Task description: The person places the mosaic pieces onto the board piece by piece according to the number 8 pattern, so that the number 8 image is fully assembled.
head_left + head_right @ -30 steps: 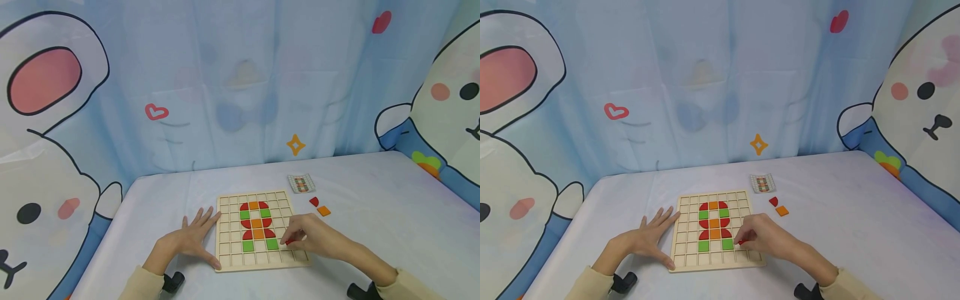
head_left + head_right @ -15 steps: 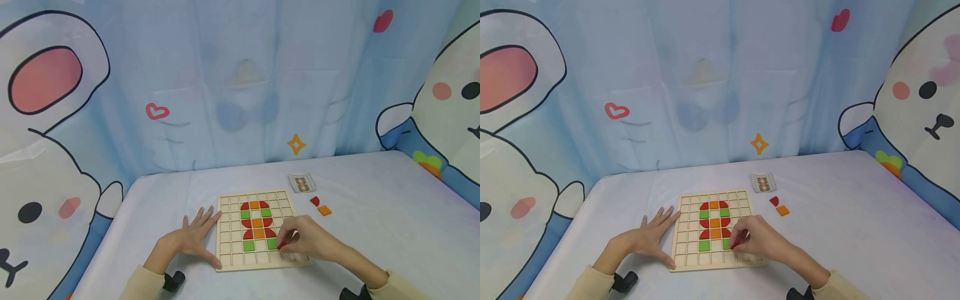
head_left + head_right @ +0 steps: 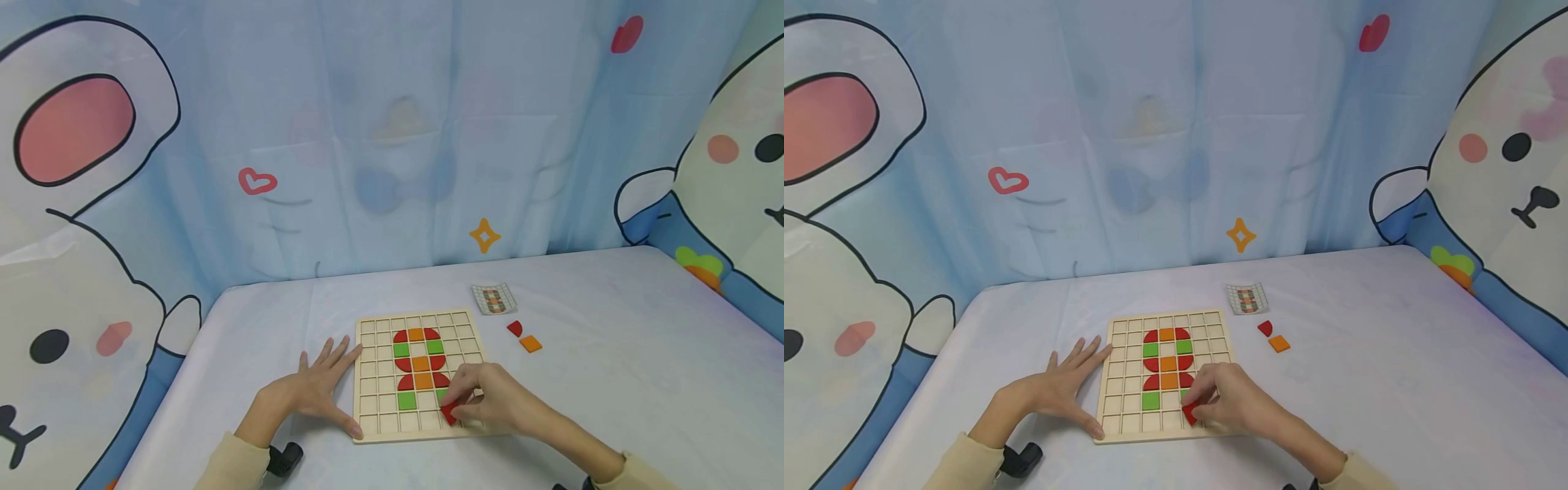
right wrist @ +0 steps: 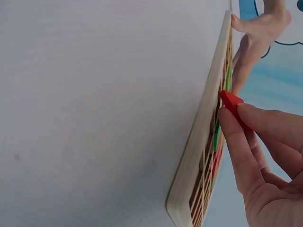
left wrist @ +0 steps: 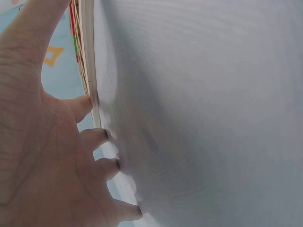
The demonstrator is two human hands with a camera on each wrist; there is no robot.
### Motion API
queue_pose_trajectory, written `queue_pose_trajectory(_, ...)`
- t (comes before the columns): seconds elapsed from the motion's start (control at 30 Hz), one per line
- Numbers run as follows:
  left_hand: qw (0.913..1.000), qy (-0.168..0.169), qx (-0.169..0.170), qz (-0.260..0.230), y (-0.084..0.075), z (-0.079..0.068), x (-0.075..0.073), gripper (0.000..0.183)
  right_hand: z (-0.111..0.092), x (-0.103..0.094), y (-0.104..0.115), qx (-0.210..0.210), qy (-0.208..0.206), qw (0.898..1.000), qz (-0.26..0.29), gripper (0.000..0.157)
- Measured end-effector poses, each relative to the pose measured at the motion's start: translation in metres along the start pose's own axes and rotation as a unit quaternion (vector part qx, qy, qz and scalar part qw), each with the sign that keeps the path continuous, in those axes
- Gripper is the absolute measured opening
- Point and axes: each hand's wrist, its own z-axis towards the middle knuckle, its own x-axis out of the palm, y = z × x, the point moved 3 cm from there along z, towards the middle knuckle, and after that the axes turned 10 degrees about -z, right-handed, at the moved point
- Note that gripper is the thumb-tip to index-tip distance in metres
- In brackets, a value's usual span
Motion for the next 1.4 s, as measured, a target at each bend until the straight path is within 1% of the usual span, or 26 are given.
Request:
queue_pose_trajectory(0.1,1.0,0.0,0.001,0.0,0.0,0.0,0.0,0.134,-0.002,0.004,-0.001,0.005,-0.004,1.0,0.004,0.013)
queue_pose_trajectory(0.23,1.0,0.0,0.001,0.003,0.0,0.0,0.0,0.134,-0.004,0.006,0.0,0.003,-0.012,1.0,-0.005,0.013)
queue_pose_trajectory(0.47,1.0,0.0,-0.003,0.007,0.0,0.001,0.0,0.135,-0.002,0.007,0.008,0.016,-0.004,0.998,-0.064,0.012)
queue_pose_trajectory(0.67,1.0,-0.001,-0.006,0.005,0.0,0.0,0.001,0.135,0.001,0.01,0.012,-0.002,-0.011,0.993,-0.114,0.011)
queue_pose_trajectory(0.87,0.9999,0.008,-0.007,0.004,0.002,0.003,0.001,0.135,0.003,0.01,0.013,-0.011,-0.002,0.99,-0.139,0.011)
queue_pose_trajectory(1.07,0.9999,0.009,-0.008,0.008,0.003,0.003,0.001,0.136,0.002,0.005,0.012,-0.034,0.023,0.989,-0.144,0.014)
queue_pose_trajectory(1.17,0.9999,0.005,-0.008,0.007,0.002,0.002,0.001,0.136,0.002,0.003,0.011,-0.037,0.033,0.99,-0.135,0.015)
queue_pose_trajectory(1.4,0.9999,0.006,-0.011,0.003,0.001,0.001,0.0,0.135,0.003,0.003,0.009,-0.026,0.022,0.994,-0.108,0.017)
